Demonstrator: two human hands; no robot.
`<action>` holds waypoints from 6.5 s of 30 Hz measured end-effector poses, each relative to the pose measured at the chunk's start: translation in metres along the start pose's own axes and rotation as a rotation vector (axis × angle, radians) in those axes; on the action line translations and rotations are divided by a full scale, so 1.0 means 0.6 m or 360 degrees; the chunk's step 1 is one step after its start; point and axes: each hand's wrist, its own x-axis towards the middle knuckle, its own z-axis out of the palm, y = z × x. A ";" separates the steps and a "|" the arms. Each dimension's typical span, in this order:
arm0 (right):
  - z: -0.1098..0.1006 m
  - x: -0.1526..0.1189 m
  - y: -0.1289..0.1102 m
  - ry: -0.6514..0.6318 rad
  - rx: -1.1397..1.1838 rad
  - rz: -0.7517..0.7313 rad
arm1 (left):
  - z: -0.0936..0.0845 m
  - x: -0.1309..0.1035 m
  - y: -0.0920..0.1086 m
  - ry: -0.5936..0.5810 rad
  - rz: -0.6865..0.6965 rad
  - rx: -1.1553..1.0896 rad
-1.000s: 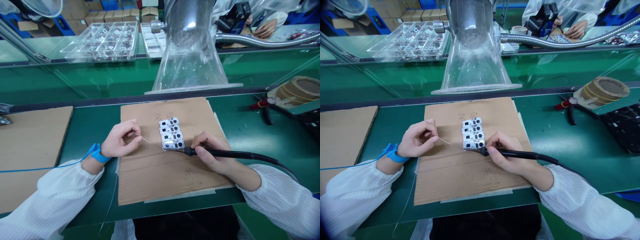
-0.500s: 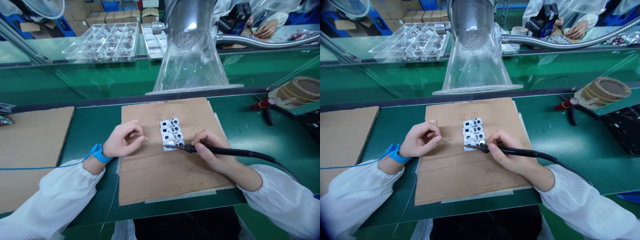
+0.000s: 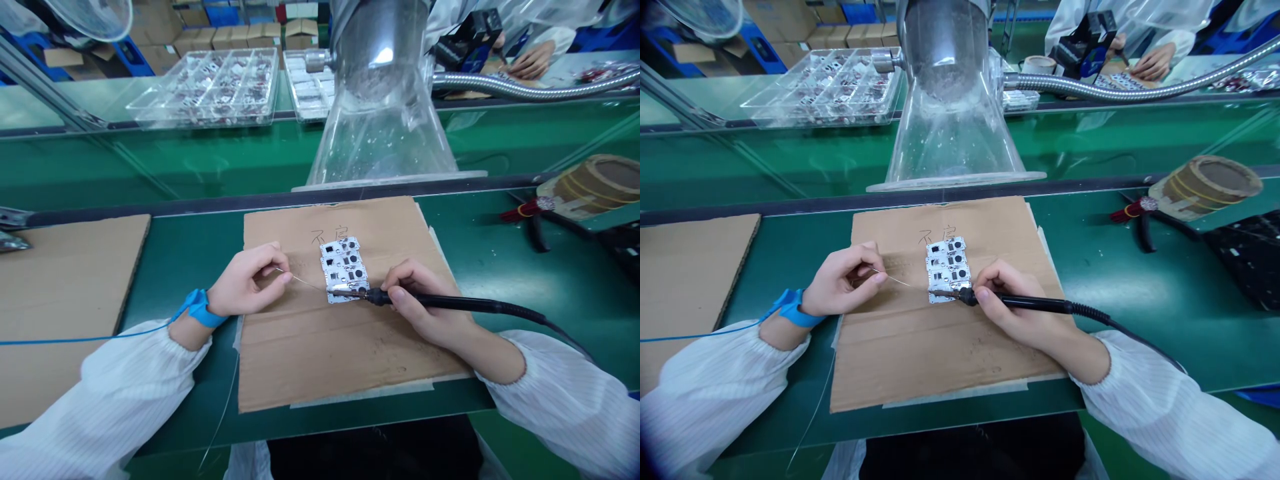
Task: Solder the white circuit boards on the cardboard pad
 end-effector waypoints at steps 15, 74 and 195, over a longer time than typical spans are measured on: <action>0.001 -0.001 0.007 -0.0016 0.0014 0.0064 | 0.004 0.002 -0.002 -0.0030 0.0010 0.0047; 0.014 0.020 0.012 0.0218 -0.0050 0.0096 | 0.000 0.040 -0.023 -0.0176 0.0090 0.0109; 0.026 0.054 -0.001 0.0434 0.0078 0.0320 | 0.019 0.057 -0.019 -0.0045 -0.0435 0.0078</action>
